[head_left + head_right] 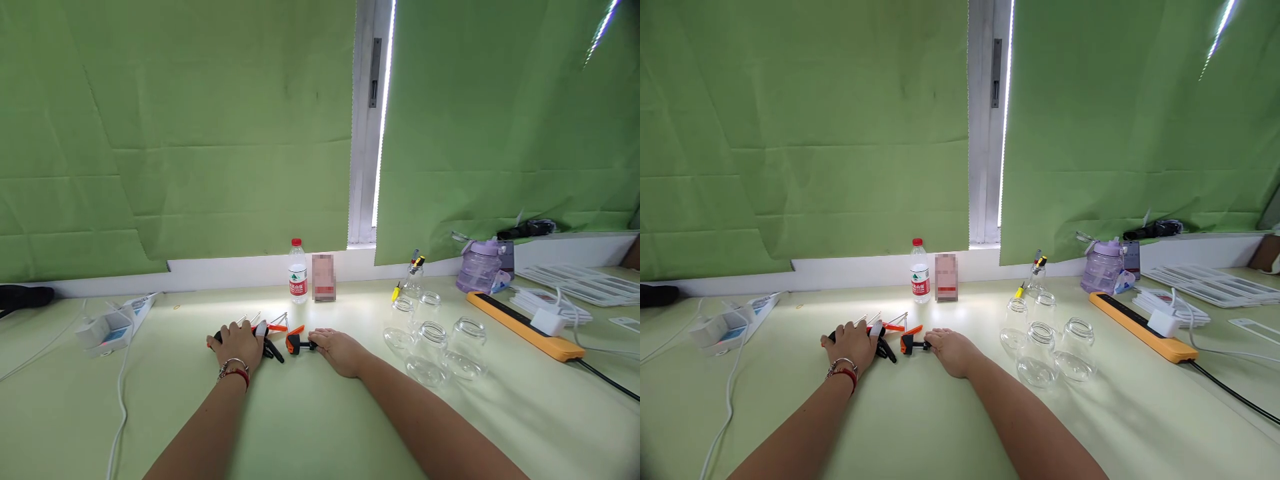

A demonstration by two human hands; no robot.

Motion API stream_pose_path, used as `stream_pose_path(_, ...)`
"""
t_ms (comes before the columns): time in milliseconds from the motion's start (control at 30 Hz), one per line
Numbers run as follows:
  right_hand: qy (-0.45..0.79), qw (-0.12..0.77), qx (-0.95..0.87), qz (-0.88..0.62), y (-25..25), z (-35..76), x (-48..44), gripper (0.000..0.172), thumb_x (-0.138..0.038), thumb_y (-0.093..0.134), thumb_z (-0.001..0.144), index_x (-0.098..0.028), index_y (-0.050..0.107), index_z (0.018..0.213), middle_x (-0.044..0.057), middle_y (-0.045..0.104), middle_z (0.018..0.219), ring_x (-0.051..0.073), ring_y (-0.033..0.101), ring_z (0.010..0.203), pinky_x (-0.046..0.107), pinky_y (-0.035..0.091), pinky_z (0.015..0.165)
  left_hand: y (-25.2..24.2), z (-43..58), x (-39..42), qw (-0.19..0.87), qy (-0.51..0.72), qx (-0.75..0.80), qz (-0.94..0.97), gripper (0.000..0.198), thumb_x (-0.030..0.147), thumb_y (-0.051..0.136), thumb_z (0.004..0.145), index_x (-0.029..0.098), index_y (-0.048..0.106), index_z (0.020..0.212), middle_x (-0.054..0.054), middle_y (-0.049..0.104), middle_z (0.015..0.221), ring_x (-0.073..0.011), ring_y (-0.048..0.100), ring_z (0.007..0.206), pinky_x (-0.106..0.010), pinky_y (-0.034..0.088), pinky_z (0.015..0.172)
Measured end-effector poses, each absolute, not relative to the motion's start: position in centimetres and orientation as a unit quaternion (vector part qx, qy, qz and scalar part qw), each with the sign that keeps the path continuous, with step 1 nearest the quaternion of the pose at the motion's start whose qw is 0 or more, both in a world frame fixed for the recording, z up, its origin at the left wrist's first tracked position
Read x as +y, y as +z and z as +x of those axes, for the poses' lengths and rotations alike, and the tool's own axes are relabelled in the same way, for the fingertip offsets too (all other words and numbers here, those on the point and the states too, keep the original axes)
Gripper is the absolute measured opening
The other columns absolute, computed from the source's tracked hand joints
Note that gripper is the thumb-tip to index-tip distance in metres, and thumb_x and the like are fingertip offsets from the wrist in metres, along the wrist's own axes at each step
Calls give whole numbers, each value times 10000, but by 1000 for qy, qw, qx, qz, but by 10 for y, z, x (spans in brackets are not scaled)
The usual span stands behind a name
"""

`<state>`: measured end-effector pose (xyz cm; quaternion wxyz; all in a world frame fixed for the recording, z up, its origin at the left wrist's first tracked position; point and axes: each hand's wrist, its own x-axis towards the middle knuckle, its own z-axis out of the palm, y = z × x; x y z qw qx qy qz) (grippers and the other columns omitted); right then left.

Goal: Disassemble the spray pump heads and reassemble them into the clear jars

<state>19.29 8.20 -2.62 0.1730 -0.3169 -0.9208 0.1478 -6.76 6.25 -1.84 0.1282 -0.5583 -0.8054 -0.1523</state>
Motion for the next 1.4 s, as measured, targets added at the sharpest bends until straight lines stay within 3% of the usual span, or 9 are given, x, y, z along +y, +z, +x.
stream_pose_path(200,140,179,-911,-344,-27,192,81,398,-209,360,909,-213,440,1300,74,503,1332,205,425,1254,369,313,1044,-17,-70,60,120,-167,-800,-564,583,530,227,856,162,590,1125,-175,596,1067,-360,443,1085,-659,136,932)
stream_pose_path(500,113,186,-886,-409,-22,193,73,269,-241,343,932,-216,510,1141,68,630,1049,202,579,941,289,393,763,-20,-72,59,185,-222,-741,-606,516,447,294,871,97,567,1135,-192,564,1162,-357,392,1198,-621,110,1021)
stream_pose_path(633,86,194,-875,-436,-21,195,70,257,-254,308,947,-190,487,1121,80,635,973,202,576,852,276,362,684,-14,-61,49,197,-297,-607,-710,435,364,356,873,90,549,1151,-187,516,1243,-323,376,1229,-524,203,1060)
stream_pose_path(733,62,201,-873,-440,-20,195,65,247,-249,290,953,-181,478,1098,80,635,935,203,565,828,276,349,667,-9,-38,33,94,-365,-536,-755,443,370,399,863,138,462,1235,-153,537,1194,-280,494,1094,-461,377,956)
stream_pose_path(800,47,201,-877,-433,-20,193,60,239,-238,295,951,-176,478,1092,82,635,940,207,561,838,285,351,687,-7,-19,22,-36,-408,-548,-729,503,391,404,869,164,342,1313,-110,570,1061,-212,577,841,-397,477,779)
stream_pose_path(900,30,191,-893,-407,-20,189,53,226,-218,324,939,-175,492,1083,82,638,971,208,568,844,305,360,738,-3,6,12,-239,-470,-560,-639,588,438,461,836,176,253,1320,-16,561,824,-141,543,609,-295,477,583)
stream_pose_path(1000,22,176,-908,-380,-19,186,44,218,-208,352,926,-175,512,1071,79,642,978,201,582,833,312,374,771,0,16,9,-373,-454,-564,-580,468,454,554,760,186,403,1112,66,459,632,-103,462,471,-229,385,434)
stream_pose_path(1133,8,186,-908,-375,-20,191,27,248,-169,371,898,-161,511,1104,92,639,1022,216,583,892,334,406,804,1,12,8,-423,-433,-555,-571,317,445,606,696,205,420,789,91,389,586,-72,410,417,-208,328,389)
stream_pose_path(1400,-145,301,-852,-403,-6,235,-6,381,-162,418,848,-177,481,1223,113,424,1382,283,319,1294,458,229,1056,-3,8,8,-476,-374,-541,-584,325,406,633,685,215,377,748,83,428,615,-81,469,478,-208,343,446)
